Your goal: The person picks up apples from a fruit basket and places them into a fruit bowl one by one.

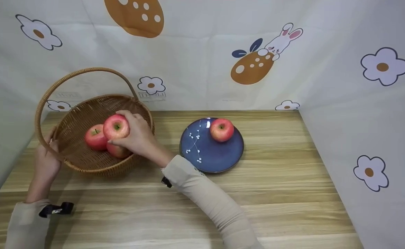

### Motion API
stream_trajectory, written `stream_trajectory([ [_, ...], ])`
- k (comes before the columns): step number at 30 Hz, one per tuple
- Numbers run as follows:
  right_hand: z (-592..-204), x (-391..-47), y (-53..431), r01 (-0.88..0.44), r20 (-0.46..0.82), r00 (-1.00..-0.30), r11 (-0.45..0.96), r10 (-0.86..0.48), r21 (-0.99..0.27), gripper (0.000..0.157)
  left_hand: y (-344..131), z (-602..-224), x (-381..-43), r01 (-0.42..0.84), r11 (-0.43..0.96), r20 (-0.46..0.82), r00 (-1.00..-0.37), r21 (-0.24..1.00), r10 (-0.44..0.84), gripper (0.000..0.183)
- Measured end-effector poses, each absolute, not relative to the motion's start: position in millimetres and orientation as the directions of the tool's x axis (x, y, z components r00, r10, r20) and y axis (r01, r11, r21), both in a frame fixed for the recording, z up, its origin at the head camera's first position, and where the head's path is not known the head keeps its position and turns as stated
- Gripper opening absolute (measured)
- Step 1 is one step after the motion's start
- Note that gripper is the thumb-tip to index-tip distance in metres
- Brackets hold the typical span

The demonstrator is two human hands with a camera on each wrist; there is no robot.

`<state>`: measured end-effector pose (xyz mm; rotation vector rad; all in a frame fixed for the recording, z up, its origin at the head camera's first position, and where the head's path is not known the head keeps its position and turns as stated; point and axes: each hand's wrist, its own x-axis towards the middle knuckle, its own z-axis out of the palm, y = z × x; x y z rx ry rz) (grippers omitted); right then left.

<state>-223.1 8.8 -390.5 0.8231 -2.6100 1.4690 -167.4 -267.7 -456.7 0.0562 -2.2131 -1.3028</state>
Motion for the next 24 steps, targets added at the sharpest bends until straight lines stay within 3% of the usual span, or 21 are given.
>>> stream_trajectory([
  [14,-389,-213,14,-0.462,0.295,-0.859,0.384,-0.419,-0.799,0.078,-273,-461,-168,0.291,0.566,0.497,-0.831,0.772,-0.251,0.039],
  [24,-390,-208,21,-0.480,0.340,-0.847,0.314,-0.408,-0.819,0.076,-275,-456,-167,0.215,0.616,0.445,-0.861,0.758,-0.248,0.042],
])
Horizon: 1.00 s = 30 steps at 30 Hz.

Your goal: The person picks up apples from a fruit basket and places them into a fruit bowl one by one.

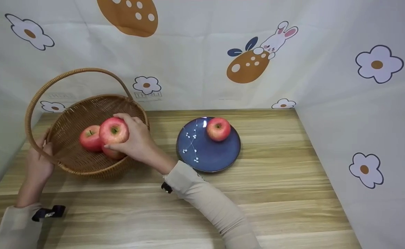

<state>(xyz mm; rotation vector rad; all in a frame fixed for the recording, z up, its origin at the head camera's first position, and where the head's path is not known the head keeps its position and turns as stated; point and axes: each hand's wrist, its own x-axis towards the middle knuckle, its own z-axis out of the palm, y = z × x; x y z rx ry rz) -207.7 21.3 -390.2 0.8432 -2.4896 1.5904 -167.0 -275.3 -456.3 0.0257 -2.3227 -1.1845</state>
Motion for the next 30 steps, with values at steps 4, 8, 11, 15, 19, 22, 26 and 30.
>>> stream_trajectory([
  [4,-389,-205,22,-0.480,0.345,-0.845,0.298,-0.409,-0.825,0.075,-277,-455,-166,0.211,0.603,0.430,-0.869,0.769,-0.245,0.043],
  [8,-387,-202,24,-0.486,0.354,-0.842,0.291,-0.407,-0.824,0.075,-278,-457,-168,0.230,0.600,0.451,-0.858,0.766,-0.247,0.044],
  [11,-386,-201,25,-0.483,0.357,-0.843,0.275,-0.402,-0.832,0.075,-277,-458,-168,0.235,0.611,0.467,-0.848,0.756,-0.251,0.042],
  [15,-386,-199,26,-0.475,0.358,-0.847,0.258,-0.392,-0.841,0.076,-276,-458,-169,0.248,0.620,0.482,-0.842,0.744,-0.243,0.042],
  [19,-385,-196,28,-0.478,0.366,-0.847,0.252,-0.385,-0.841,0.076,-275,-459,-168,0.286,0.613,0.508,-0.832,0.737,-0.223,0.044],
  [22,-385,-194,29,-0.482,0.371,-0.847,0.254,-0.380,-0.839,0.077,-274,-460,-168,0.303,0.611,0.523,-0.824,0.731,-0.218,0.045],
  [26,-383,-191,30,-0.475,0.369,-0.850,0.246,-0.375,-0.845,0.076,-275,-460,-169,0.313,0.609,0.534,-0.817,0.728,-0.218,0.044],
  [30,-382,-187,33,-0.470,0.367,-0.853,0.239,-0.372,-0.850,0.077,-275,-461,-169,0.316,0.605,0.533,-0.818,0.731,-0.217,0.044],
])
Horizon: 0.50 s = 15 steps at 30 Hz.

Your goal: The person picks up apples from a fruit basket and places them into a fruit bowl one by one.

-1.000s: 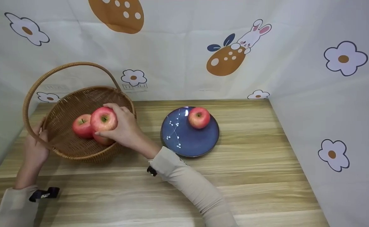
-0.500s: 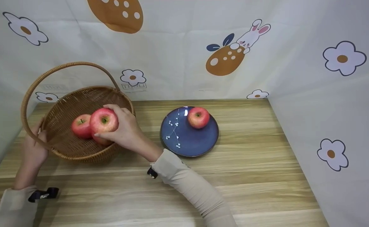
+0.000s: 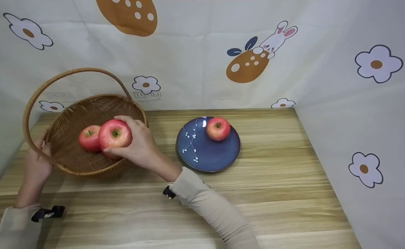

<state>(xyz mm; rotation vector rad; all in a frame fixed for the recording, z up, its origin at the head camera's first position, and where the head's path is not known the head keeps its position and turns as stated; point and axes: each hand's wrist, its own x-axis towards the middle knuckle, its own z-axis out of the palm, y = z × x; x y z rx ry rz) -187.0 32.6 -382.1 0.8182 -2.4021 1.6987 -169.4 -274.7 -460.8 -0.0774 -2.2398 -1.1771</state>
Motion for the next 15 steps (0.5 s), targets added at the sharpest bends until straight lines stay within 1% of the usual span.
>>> stream_trajectory([
  [5,-382,-184,35,-0.481,0.381,-0.848,0.231,-0.369,-0.846,0.077,-276,-461,-168,0.296,0.608,0.518,-0.825,0.737,-0.226,0.046],
  [9,-380,-181,36,-0.468,0.377,-0.851,0.203,-0.366,-0.860,0.078,-277,-464,-169,0.303,0.608,0.528,-0.817,0.734,-0.230,0.049],
  [10,-380,-180,37,-0.463,0.373,-0.853,0.201,-0.365,-0.863,0.078,-280,-469,-171,0.309,0.601,0.534,-0.811,0.737,-0.238,0.048],
  [15,-380,-174,39,-0.443,0.355,-0.862,0.199,-0.362,-0.874,0.078,-281,-470,-172,0.316,0.588,0.534,-0.811,0.745,-0.239,0.048],
])
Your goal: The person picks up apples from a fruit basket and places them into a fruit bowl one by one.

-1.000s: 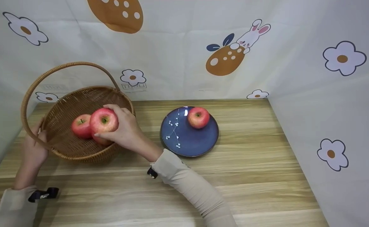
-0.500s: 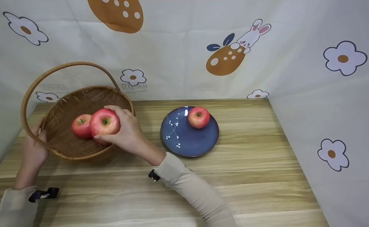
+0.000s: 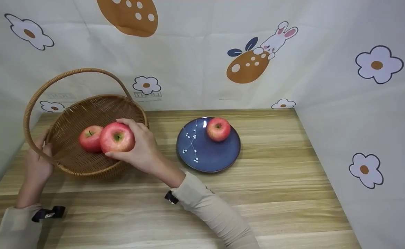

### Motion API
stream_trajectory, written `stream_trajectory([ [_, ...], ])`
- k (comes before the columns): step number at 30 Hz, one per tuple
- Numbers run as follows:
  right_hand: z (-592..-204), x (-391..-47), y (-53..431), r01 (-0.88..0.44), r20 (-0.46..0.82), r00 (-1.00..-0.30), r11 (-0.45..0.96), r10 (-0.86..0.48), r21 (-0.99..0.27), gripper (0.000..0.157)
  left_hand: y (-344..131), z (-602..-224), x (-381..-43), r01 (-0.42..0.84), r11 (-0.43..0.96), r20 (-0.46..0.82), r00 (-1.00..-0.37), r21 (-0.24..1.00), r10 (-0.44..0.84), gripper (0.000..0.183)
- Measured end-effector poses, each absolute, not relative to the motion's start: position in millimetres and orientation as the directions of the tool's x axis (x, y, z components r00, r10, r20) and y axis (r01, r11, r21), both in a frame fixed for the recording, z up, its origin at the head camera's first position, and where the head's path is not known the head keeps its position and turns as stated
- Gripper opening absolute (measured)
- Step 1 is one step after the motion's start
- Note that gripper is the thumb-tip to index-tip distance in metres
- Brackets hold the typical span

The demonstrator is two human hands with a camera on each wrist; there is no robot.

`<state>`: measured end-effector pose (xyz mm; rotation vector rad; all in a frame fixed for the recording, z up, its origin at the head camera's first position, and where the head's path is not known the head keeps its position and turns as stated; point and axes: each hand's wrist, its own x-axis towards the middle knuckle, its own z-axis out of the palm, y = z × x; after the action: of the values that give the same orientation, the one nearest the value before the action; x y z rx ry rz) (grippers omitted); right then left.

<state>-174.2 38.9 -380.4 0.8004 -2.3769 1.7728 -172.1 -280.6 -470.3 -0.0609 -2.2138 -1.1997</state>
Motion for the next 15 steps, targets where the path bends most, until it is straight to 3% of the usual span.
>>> stream_trajectory([
  [15,-384,-162,46,-0.409,0.338,-0.874,0.151,-0.349,-0.900,0.077,-276,-460,-166,0.250,0.622,0.490,-0.836,0.742,-0.248,0.045],
])
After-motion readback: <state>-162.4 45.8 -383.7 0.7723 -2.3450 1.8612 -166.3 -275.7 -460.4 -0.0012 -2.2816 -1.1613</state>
